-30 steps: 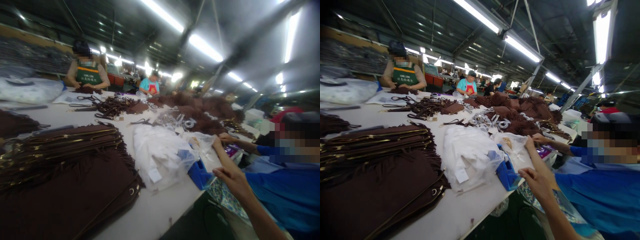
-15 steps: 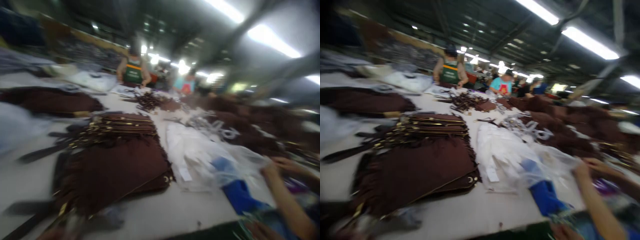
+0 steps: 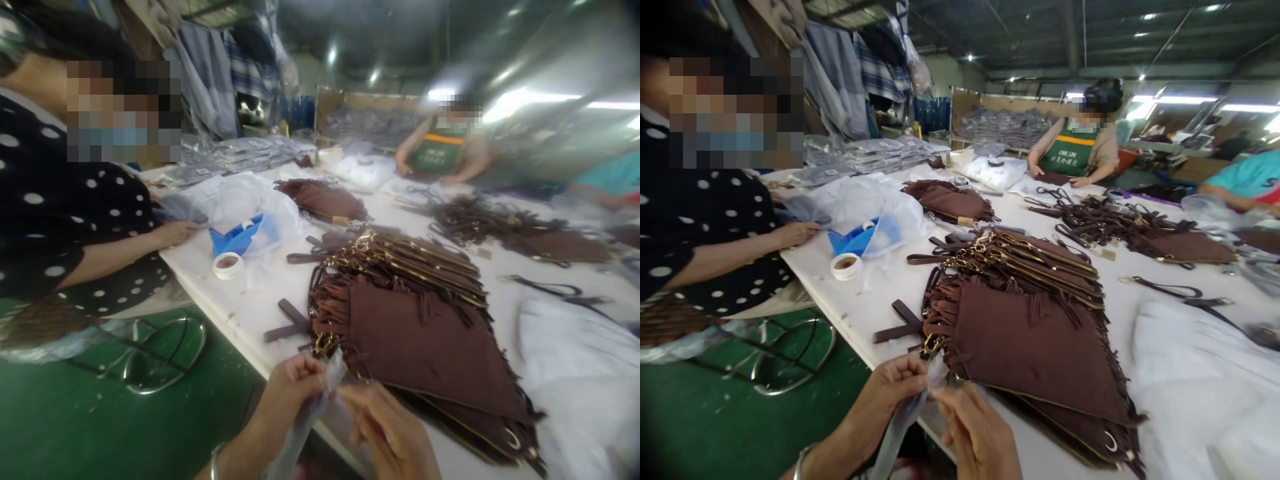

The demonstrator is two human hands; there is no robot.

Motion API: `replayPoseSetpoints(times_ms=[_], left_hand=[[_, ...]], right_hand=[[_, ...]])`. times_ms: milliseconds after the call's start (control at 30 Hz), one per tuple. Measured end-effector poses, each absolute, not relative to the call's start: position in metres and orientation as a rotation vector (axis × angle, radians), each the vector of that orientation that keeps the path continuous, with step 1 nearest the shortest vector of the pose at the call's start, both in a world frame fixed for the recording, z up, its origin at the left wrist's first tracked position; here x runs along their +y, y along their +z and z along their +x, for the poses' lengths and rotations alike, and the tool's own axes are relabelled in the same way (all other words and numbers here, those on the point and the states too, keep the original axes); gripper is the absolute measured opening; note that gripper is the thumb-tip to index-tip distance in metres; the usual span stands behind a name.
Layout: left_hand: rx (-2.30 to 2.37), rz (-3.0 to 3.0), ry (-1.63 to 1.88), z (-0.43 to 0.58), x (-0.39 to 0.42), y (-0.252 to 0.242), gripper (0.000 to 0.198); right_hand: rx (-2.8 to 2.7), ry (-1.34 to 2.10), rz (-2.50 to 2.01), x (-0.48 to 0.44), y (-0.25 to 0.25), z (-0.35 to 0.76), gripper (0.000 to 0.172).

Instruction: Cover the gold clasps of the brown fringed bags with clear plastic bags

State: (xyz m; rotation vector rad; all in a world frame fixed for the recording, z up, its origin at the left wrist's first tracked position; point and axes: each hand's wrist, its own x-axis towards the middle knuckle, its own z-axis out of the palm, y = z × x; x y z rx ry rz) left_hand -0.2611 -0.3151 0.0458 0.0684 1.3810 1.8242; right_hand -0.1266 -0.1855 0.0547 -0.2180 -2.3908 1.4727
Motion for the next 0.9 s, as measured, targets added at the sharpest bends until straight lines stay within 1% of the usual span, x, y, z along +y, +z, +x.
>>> replayPoseSetpoints(times_ms=[100, 233, 433, 633, 833, 900], left_hand=[[1.37, 0.073, 1.867, -0.264, -0.317, 0.043, 0.02], [1.327, 0.048, 1.873, -0.265, -0.317, 0.038, 0.019], [1.22, -0.001, 1.891, -0.267, -0.316, 0.036, 0.017], [1.215, 0.026, 1.841, -0.271, -0.316, 0.033, 0.016], [1.216, 0.142, 1.84, -0.273, -0.315, 0.03, 0.007], [1.208, 0.206, 1.848, -0.272, -0.315, 0.027, 0.009]], right_hand=[[-2.405, 1.398, -0.258, -0.191, 0.048, -0.151, 0.027], [-2.42, 1.318, -0.288, -0.2, 0.037, -0.154, 0.028], [-2.498, 1.063, -0.376, -0.208, 0.031, -0.155, 0.032], [-2.618, 0.768, -0.36, -0.206, 0.022, -0.15, 0.046], [-2.779, 0.499, -0.365, -0.205, 0.023, -0.152, 0.064], [-2.813, 0.446, -0.377, -0.204, 0.022, -0.154, 0.064]])
